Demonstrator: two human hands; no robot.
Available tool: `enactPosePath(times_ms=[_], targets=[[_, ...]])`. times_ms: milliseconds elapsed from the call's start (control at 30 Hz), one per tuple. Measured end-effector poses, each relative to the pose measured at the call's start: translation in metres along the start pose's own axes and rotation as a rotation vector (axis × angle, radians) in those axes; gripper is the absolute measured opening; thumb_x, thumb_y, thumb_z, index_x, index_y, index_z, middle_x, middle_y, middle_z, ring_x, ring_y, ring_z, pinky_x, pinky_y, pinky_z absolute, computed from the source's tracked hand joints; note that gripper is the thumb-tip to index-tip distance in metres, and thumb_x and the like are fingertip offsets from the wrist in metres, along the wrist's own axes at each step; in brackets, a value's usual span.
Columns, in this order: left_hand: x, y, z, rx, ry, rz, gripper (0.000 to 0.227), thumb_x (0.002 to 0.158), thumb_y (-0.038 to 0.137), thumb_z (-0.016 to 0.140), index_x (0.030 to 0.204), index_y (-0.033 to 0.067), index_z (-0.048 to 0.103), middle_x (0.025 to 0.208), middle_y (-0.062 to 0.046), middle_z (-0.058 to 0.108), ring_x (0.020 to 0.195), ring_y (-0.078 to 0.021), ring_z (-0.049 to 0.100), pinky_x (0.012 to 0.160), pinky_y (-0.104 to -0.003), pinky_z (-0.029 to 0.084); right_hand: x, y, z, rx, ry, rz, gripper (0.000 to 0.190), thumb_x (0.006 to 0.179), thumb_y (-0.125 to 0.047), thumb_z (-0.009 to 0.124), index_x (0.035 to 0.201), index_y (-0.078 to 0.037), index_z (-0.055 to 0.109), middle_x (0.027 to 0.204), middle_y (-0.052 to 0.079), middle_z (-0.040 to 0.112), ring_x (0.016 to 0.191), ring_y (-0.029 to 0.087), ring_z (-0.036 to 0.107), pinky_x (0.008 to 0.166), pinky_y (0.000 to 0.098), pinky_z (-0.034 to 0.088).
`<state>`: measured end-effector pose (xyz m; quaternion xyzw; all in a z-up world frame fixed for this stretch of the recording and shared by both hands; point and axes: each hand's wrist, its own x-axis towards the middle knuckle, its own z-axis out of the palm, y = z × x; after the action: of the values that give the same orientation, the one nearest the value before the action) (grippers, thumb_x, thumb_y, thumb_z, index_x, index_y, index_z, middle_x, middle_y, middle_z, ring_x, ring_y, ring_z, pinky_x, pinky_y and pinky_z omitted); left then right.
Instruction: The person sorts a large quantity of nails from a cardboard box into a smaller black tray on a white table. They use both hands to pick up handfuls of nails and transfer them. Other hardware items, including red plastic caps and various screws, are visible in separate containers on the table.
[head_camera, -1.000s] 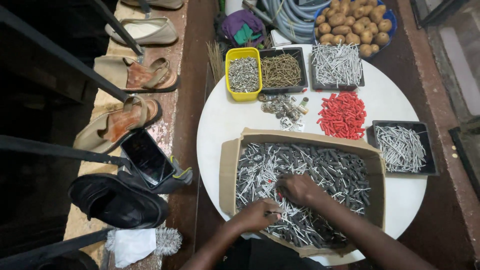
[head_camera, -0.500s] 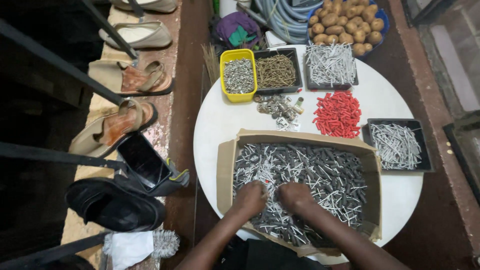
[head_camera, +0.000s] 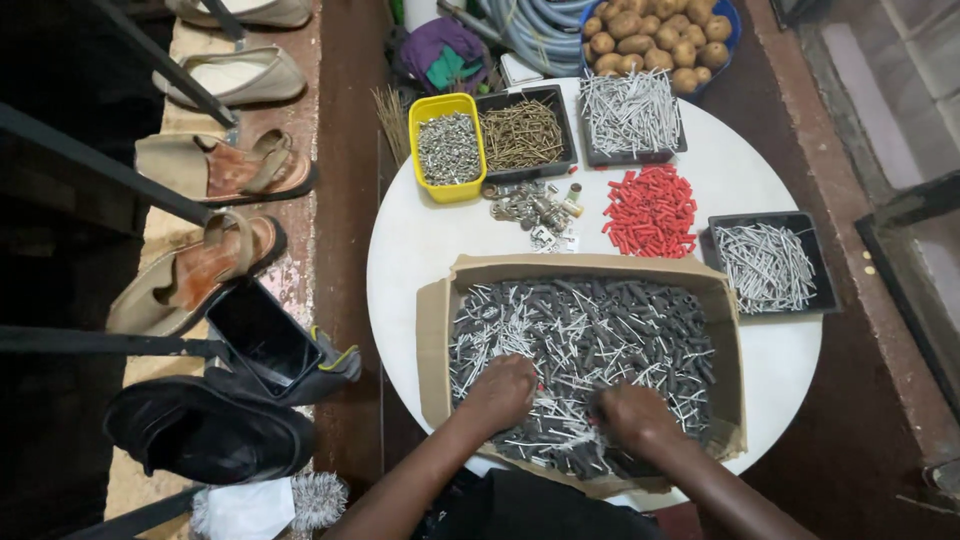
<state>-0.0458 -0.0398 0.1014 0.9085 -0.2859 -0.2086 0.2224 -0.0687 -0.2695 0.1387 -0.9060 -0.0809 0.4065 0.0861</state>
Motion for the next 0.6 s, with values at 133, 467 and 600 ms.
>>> enactPosePath(times_ms=[133, 467, 600], targets=[[-0.002, 0.012, -0.020, -0.031, -0.101, -0.086, 0.020, 0.091, 0.005, 0.045, 0.094, -0.0072, 0.061, 0.098, -0.023, 0.061, 0.092, -0.0357, 0.058, 0.096, -0.048, 0.044, -0.006, 0.026, -0.006, 0.140, 0.040, -0.065, 0.011, 0.088, -0.027, 0.065, 0.097, -0.028, 0.071, 0.094, -0.003, 0.077, 0.084, 0.015, 0.074, 0.073, 0.0316, 0.062], [0.017, 0.056, -0.033, -1.144, 0.060, -0.560, 0.039, 0.098, 0.041, 0.048, 0.112, 0.0140, 0.071, 0.110, -0.010, 0.072, 0.096, -0.0245, 0.068, 0.083, -0.036, 0.053, 0.005, 0.010, -0.020, 0.704, 0.380, -0.062, 0.010, 0.081, -0.026, 0.072, 0.091, -0.023, 0.073, 0.084, -0.003, 0.073, 0.071, 0.013, 0.065, 0.057, 0.0264, 0.048], [0.021, 0.052, -0.027, -1.265, 0.033, -0.593, 0.049, 0.099, 0.045, 0.042, 0.124, 0.0101, 0.066, 0.112, -0.013, 0.071, 0.093, -0.0224, 0.069, 0.081, -0.029, 0.057, -0.013, -0.012, -0.089, 0.846, 0.501, 0.000, 0.006, 0.084, -0.029, 0.072, 0.088, -0.026, 0.073, 0.104, -0.003, 0.080, 0.084, 0.016, 0.079, 0.060, 0.0309, 0.064]])
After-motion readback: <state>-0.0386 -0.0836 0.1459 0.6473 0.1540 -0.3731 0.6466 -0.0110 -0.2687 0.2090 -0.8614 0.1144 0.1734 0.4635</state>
